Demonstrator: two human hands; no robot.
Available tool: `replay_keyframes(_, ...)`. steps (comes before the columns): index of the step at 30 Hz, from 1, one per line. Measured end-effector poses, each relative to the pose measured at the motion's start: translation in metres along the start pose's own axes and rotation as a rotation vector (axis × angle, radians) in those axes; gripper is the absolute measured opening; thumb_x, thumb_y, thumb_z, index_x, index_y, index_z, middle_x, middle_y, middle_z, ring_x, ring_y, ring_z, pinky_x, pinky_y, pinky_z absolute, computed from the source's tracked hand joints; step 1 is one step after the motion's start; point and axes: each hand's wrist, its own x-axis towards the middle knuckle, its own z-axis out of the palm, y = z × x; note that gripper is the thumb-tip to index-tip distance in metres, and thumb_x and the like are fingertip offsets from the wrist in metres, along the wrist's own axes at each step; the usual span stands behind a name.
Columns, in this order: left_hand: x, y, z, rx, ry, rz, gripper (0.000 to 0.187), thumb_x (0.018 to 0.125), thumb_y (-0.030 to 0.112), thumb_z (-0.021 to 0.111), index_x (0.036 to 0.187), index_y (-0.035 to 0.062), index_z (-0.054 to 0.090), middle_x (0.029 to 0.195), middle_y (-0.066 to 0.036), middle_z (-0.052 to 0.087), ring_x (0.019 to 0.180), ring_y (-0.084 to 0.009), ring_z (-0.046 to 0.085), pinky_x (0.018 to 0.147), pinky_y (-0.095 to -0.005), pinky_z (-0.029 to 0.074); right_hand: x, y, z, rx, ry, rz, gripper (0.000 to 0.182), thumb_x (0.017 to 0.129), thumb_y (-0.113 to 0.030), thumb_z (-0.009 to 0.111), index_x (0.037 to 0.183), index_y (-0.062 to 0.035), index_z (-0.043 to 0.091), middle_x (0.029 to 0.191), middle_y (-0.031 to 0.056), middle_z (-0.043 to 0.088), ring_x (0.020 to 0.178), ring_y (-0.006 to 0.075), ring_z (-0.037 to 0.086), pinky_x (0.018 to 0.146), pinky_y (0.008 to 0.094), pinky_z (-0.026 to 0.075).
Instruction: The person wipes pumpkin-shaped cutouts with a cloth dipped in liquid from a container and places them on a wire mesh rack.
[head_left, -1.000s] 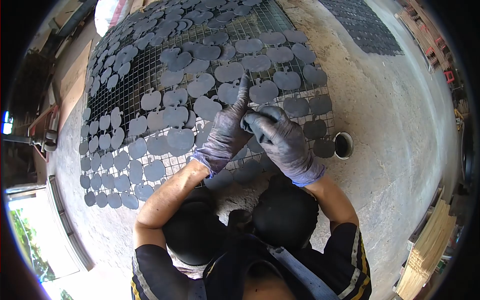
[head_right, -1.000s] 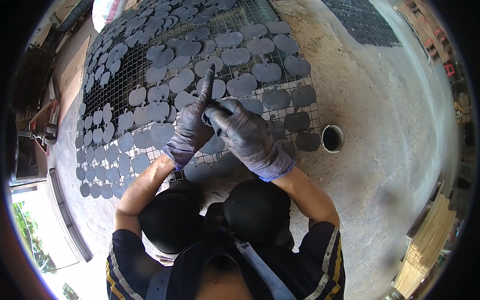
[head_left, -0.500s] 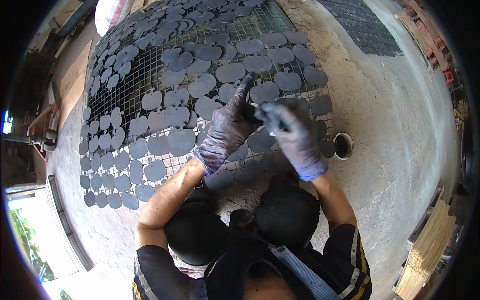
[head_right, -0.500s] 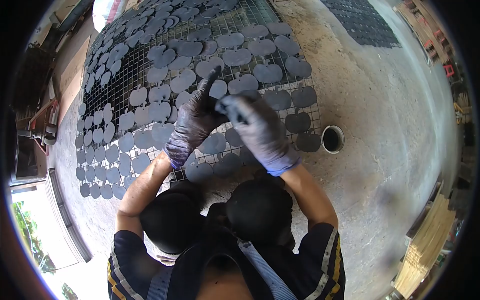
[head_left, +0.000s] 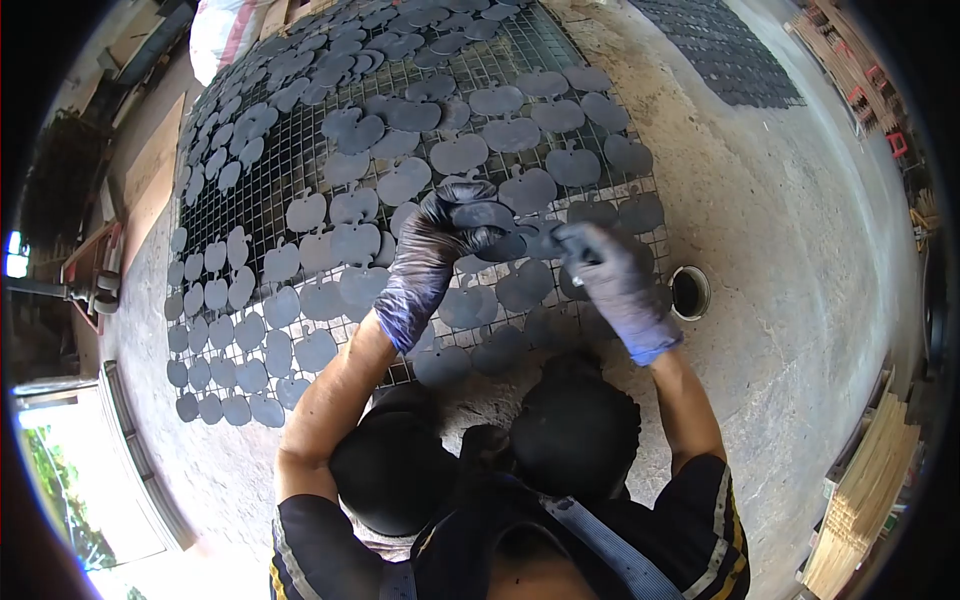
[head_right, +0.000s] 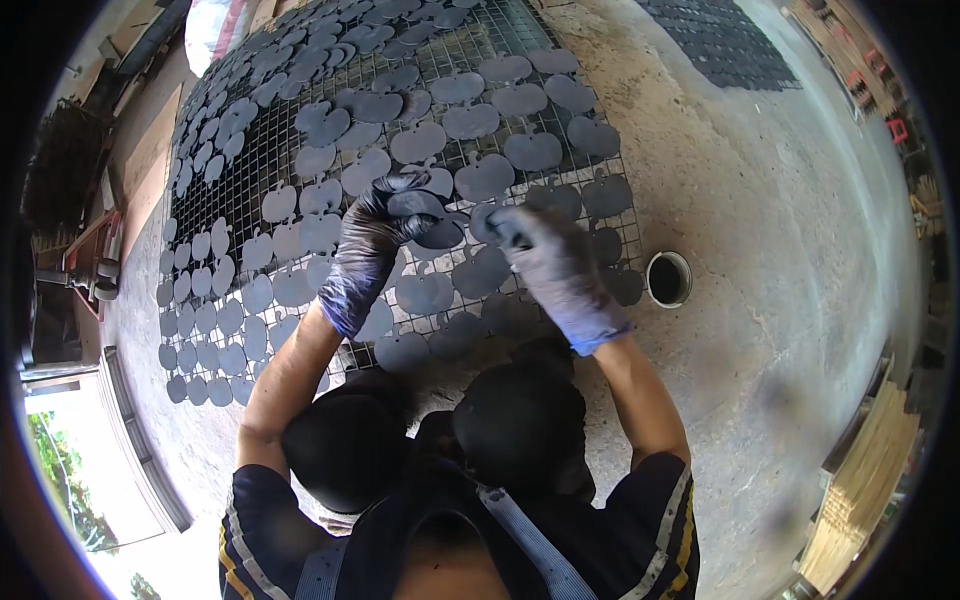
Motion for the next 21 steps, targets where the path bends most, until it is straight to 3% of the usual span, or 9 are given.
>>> replay_keyframes(5, 0.0, 0.002, 0.004, -0.2, -0.082, -0.073, 0.022, 0.068, -0.006, 0.059, 0.087, 0.0011, 0.051, 0.086, -0.007, 0.058, 0.076, -0.0127, 0.056, 0.069, -0.0257, 0.048, 0.008, -0.017, -0.013, 0.442, 0.111, 0.142, 0.022, 0.065, 0.003, 0.06, 0.085, -0.0073, 0.057, 0.079, 0.0053, 0.058, 0.07, 0.0129, 0.057, 0.058, 0.0239, 0.048)
replay_keyframes(6, 0.001, -0.003, 0.004, -0.185, -0.109, -0.033, 0.022, 0.068, -0.007, 0.059, 0.087, 0.0012, 0.051, 0.085, -0.007, 0.058, 0.076, -0.0127, 0.056, 0.069, -0.0256, 0.048, 0.014, -0.02, -0.007, 0.219, 0.181, -0.135, 0.023, 0.065, 0.006, 0.059, 0.084, -0.0068, 0.056, 0.079, 0.0055, 0.057, 0.069, 0.0134, 0.057, 0.058, 0.0237, 0.047)
replay_keyframes(8, -0.001, 0.005, 0.003, -0.273, -0.071, -0.171, 0.023, 0.066, -0.009, 0.06, 0.084, 0.0021, 0.051, 0.08, -0.005, 0.058, 0.073, -0.0121, 0.055, 0.067, -0.0252, 0.048, 0.01, -0.015, 0.001, 0.033, 0.066, -0.211, 0.025, 0.067, 0.007, 0.056, 0.087, -0.0068, 0.057, 0.084, 0.0047, 0.058, 0.072, 0.0121, 0.056, 0.061, 0.022, 0.047)
replay_keyframes(11, -0.004, -0.008, -0.002, -0.441, -0.056, -0.137, 0.023, 0.065, -0.008, 0.062, 0.082, 0.0038, 0.052, 0.077, -0.002, 0.056, 0.071, -0.0109, 0.053, 0.068, -0.0245, 0.047, -0.004, 0.005, 0.003, 0.083, -0.015, -0.02, 0.026, 0.064, 0.006, 0.059, 0.087, -0.0072, 0.058, 0.082, 0.0041, 0.058, 0.073, 0.0133, 0.057, 0.063, 0.0234, 0.047)
replay_keyframes(13, -0.006, -0.002, 0.0, -0.139, -0.011, -0.034, 0.023, 0.064, -0.008, 0.062, 0.081, 0.0029, 0.052, 0.077, -0.003, 0.056, 0.072, -0.0108, 0.054, 0.067, -0.0246, 0.048, -0.009, 0.019, 0.008, 0.048, -0.023, 0.035, 0.026, 0.066, 0.003, 0.059, 0.09, -0.0057, 0.056, 0.084, 0.0058, 0.058, 0.076, 0.0146, 0.057, 0.065, 0.0234, 0.047)
replay_keyframes(15, -0.007, 0.013, 0.008, -0.316, -0.091, -0.096, 0.021, 0.061, -0.008, 0.063, 0.077, 0.001, 0.052, 0.084, -0.009, 0.056, 0.082, -0.0162, 0.054, 0.075, -0.0283, 0.046, -0.011, 0.03, 0.012, 1.168, -0.082, 0.593, 0.03, 0.068, -0.001, 0.06, 0.097, -0.0014, 0.052, 0.079, 0.0052, 0.057, 0.076, 0.0139, 0.057, 0.067, 0.0229, 0.048)
replay_keyframes(18, -0.005, 0.014, 0.009, -0.758, -0.16, -0.297, 0.02, 0.059, -0.006, 0.065, 0.073, 0.0012, 0.054, 0.097, -0.013, 0.054, 0.096, -0.0234, 0.051, 0.083, -0.0312, 0.04, -0.013, 0.028, 0.011, 1.857, -0.146, 0.688, 0.031, 0.071, 0.003, 0.055, 0.101, 0.0034, 0.047, 0.092, 0.0086, 0.054, 0.089, 0.0163, 0.053, 0.079, 0.0245, 0.044)
replay_keyframes(19, -0.003, 0.007, 0.006, -0.273, -0.161, -0.034, 0.011, 0.066, -0.002, 0.058, 0.076, -0.0015, 0.054, 0.098, -0.013, 0.053, 0.093, -0.0222, 0.052, 0.078, -0.0301, 0.044, -0.013, 0.025, 0.013, 2.314, -0.174, 0.783, 0.031, 0.072, 0.005, 0.053, 0.102, 0.0035, 0.046, 0.095, 0.0101, 0.052, 0.092, 0.0168, 0.052, 0.081, 0.0248, 0.043)
replay_keyframes(21, 0.002, -0.004, -0.001, 0.246, -0.192, 0.331, 0.017, 0.072, 0.008, 0.053, 0.083, -0.0051, 0.055, 0.105, -0.016, 0.05, 0.095, -0.0212, 0.051, 0.073, -0.0294, 0.047, -0.009, 0.022, 0.016, 2.306, -0.235, 0.652, 0.031, 0.072, 0.005, 0.052, 0.102, 0.0041, 0.047, 0.094, 0.0105, 0.052, 0.092, 0.0162, 0.052, 0.08, 0.024, 0.044)
